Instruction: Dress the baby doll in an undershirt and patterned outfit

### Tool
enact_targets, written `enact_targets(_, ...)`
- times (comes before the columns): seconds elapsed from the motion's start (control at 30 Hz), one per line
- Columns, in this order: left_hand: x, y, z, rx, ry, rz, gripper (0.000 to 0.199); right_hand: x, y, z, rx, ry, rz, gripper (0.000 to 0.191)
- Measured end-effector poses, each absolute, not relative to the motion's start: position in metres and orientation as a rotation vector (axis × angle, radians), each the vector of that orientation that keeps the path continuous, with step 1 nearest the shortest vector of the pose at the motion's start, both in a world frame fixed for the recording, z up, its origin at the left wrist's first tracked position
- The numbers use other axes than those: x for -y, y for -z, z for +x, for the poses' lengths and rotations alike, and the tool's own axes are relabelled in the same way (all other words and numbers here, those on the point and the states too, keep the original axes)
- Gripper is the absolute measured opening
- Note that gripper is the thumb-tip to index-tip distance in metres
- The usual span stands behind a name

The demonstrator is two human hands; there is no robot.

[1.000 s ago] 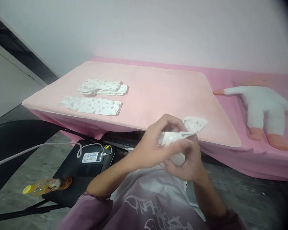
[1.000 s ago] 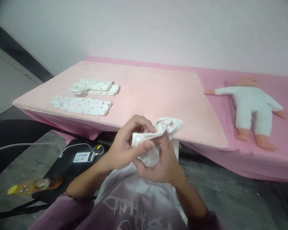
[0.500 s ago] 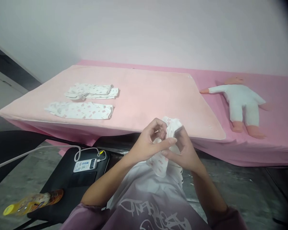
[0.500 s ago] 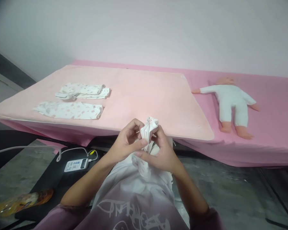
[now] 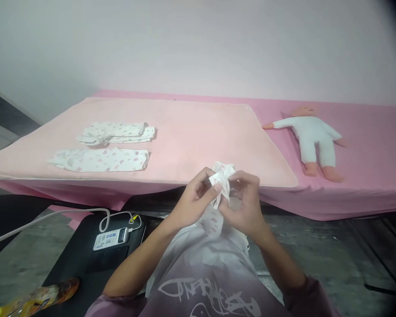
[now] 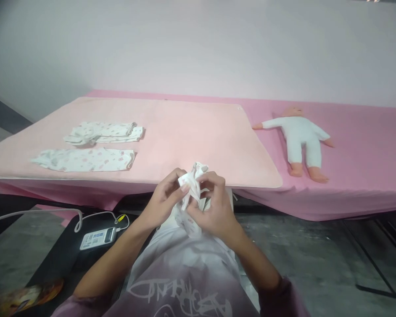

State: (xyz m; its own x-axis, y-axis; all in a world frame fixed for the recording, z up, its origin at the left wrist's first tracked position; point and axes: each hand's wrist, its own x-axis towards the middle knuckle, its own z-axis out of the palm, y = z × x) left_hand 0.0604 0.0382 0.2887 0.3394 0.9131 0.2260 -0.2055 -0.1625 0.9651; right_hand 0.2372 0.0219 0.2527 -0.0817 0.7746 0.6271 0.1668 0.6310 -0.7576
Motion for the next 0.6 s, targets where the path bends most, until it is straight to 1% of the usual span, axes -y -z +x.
enact_targets(0.17, -0.038, -0.291, 0.061, -0.676, -1.183, 1.344, 0.035, -0.017, -0.265, 0.233, 1.624, -0.452, -0.879, 0.052)
enact_targets(0.27, -0.038, -0.288, 0.062, -0.674, -1.192, 1.307, 0.036, -0.019, -0.27, 0.232, 1.617, -0.407, -0.951, 0.034)
enact_targets(0.37, -0.038, -0.283, 0.062, -0.677, -1.168, 1.275, 0.035, -0.022, -0.273, 0.233, 1.588, -0.464, -0.994, 0.018)
enact_targets(0.47, -0.043, -0.283, 0.051, -0.719, -1.2, 1.3, 0.033, -0.026, -0.277, 0.243, 1.557, -0.506, -1.029, 0.015)
enact_targets(0.6, -0.069, -0.304, 0.008, -1.017, -1.397, 1.383, 0.022, -0.041, -0.295, 0.28, 1.441, -0.32, -1.072, 0.019)
